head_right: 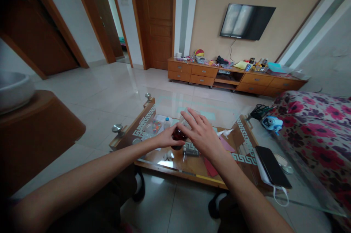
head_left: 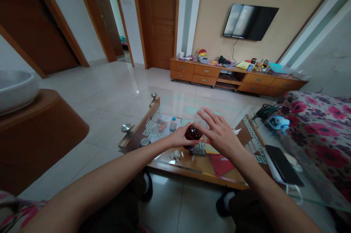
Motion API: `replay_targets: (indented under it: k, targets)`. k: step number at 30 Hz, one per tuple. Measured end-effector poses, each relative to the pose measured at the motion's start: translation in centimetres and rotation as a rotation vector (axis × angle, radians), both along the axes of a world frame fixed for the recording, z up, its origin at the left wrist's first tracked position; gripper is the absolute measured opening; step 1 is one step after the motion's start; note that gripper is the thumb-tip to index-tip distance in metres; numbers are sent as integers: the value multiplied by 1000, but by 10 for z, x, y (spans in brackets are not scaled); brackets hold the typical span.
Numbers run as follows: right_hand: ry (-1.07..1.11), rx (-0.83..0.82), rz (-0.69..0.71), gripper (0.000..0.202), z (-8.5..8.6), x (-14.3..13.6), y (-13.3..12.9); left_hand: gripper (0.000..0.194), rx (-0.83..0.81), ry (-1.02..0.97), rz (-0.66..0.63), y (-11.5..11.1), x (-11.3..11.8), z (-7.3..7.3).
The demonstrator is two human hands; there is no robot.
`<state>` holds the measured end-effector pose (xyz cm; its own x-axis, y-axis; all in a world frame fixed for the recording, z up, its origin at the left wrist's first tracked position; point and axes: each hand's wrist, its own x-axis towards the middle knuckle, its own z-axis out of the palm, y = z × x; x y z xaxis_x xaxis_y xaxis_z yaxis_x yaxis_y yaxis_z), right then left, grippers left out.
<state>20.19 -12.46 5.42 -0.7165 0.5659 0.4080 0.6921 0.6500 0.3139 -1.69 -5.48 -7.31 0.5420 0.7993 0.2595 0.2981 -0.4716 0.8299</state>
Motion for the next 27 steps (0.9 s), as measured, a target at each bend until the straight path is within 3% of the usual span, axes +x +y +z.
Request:
replay_targets:
  k: [8,18,27]
  targets:
    - [22,6,6,76,-4,1,2,73,4,-26,-19,-3,0,6]
    - [41,11,8,72,-5,2,4,76,4,-44,-52,0,-1,2]
    - [168,-84,-14,76,-4,16,6,84,39,122,-38,8,-10,1]
